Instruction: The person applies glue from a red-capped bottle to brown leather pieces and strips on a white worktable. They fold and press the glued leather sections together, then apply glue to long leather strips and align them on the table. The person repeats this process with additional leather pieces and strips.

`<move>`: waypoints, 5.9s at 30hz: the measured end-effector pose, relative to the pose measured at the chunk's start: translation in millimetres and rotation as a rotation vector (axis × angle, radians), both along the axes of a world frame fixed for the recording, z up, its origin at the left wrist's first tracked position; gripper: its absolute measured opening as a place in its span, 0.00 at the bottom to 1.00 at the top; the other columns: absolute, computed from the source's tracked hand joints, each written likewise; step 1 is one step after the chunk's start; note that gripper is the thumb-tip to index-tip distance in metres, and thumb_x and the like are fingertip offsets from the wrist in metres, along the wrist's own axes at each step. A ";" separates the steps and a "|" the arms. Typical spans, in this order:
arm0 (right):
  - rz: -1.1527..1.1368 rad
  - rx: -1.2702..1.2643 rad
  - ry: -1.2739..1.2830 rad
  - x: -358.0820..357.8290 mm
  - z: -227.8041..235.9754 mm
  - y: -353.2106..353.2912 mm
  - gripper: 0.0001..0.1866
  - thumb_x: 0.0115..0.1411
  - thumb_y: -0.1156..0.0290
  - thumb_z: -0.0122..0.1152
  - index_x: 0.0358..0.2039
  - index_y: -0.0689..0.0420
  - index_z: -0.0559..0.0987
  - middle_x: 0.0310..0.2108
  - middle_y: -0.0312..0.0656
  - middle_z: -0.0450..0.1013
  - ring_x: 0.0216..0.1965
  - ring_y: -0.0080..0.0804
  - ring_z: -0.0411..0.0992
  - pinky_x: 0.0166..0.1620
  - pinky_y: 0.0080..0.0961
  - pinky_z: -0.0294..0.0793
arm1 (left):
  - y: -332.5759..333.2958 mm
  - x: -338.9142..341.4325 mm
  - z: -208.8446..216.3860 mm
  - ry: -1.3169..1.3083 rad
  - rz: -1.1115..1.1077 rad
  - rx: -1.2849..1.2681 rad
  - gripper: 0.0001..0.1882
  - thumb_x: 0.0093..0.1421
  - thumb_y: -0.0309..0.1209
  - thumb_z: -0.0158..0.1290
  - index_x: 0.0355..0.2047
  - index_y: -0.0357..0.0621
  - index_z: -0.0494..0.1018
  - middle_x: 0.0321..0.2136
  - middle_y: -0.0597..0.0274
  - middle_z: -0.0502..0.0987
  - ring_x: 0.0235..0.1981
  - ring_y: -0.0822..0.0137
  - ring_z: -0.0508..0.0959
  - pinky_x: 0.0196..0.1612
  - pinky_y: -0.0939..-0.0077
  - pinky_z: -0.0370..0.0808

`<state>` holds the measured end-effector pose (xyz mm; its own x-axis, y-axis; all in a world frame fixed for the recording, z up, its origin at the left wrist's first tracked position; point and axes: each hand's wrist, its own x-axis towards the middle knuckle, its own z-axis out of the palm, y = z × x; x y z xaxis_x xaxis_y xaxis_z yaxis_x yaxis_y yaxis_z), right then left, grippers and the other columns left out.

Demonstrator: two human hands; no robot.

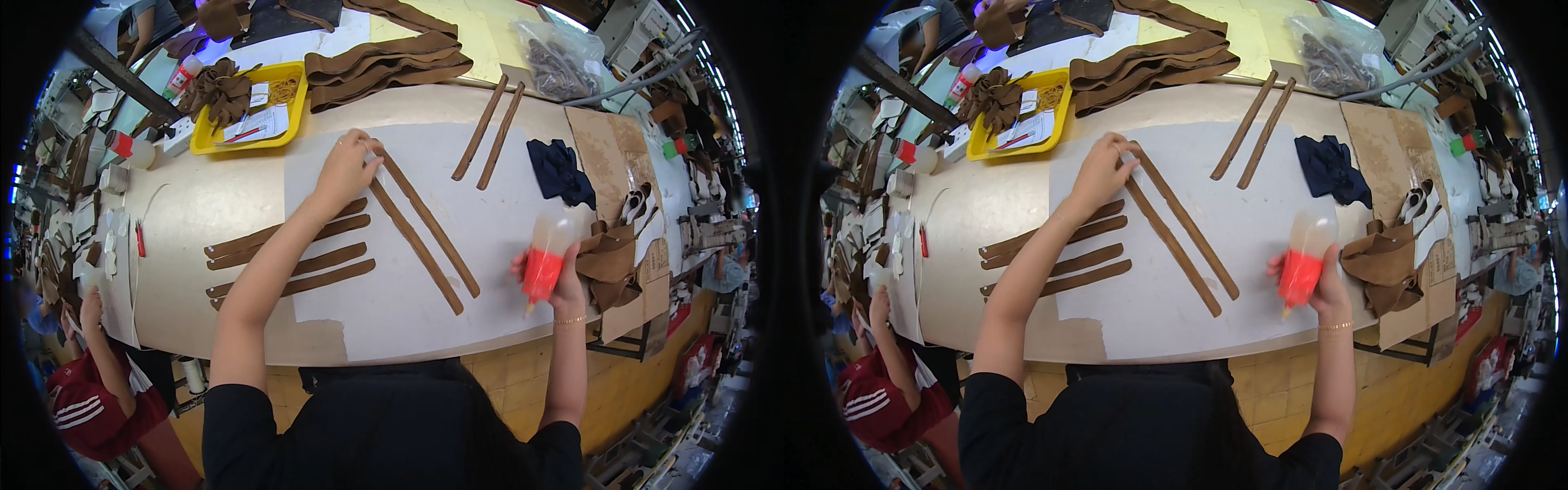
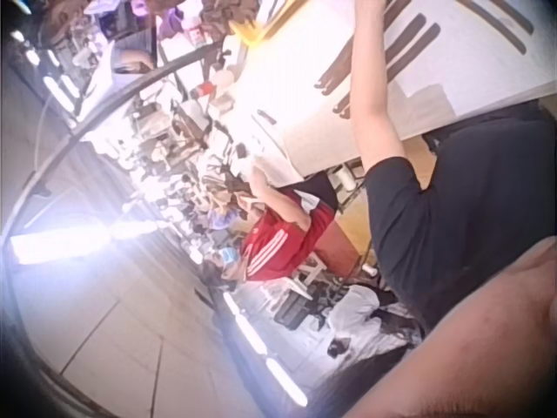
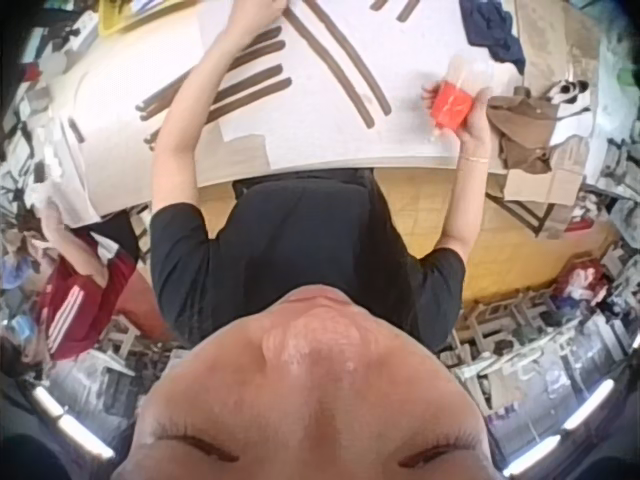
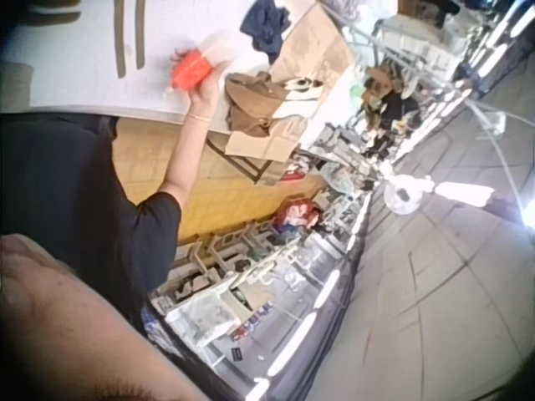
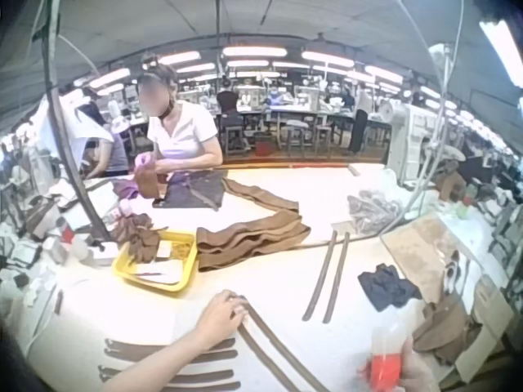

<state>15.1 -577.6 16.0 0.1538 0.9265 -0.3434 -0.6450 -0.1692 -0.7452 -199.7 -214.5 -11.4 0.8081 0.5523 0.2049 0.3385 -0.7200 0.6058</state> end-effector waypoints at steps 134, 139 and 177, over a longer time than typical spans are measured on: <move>-0.094 0.201 -1.330 -44.5 -1.0 183.6 0.28 0.44 0.48 0.72 0.33 0.63 0.80 0.27 0.44 0.79 0.29 0.33 0.78 0.34 0.25 0.76 | -15.7 -12.7 -21.7 0.179 -0.007 0.522 0.17 0.60 0.34 0.49 0.48 0.46 0.74 0.53 0.63 0.72 0.53 0.63 0.69 0.53 0.60 0.62; -0.112 0.198 -1.332 -44.1 -4.6 165.9 0.29 0.43 0.48 0.73 0.33 0.62 0.80 0.27 0.44 0.79 0.29 0.33 0.78 0.34 0.25 0.76 | -15.7 -12.2 -24.0 0.181 0.005 0.551 0.17 0.59 0.34 0.49 0.48 0.46 0.75 0.53 0.64 0.72 0.53 0.64 0.70 0.53 0.62 0.62; -0.627 0.120 -0.983 -74.5 -43.7 17.8 0.41 0.43 0.44 0.74 0.46 0.63 0.71 0.36 0.39 0.73 0.38 0.32 0.74 0.42 0.28 0.74 | -15.8 -12.8 -24.5 0.233 -0.006 0.551 0.18 0.63 0.35 0.46 0.52 0.46 0.73 0.55 0.63 0.70 0.56 0.64 0.68 0.55 0.65 0.61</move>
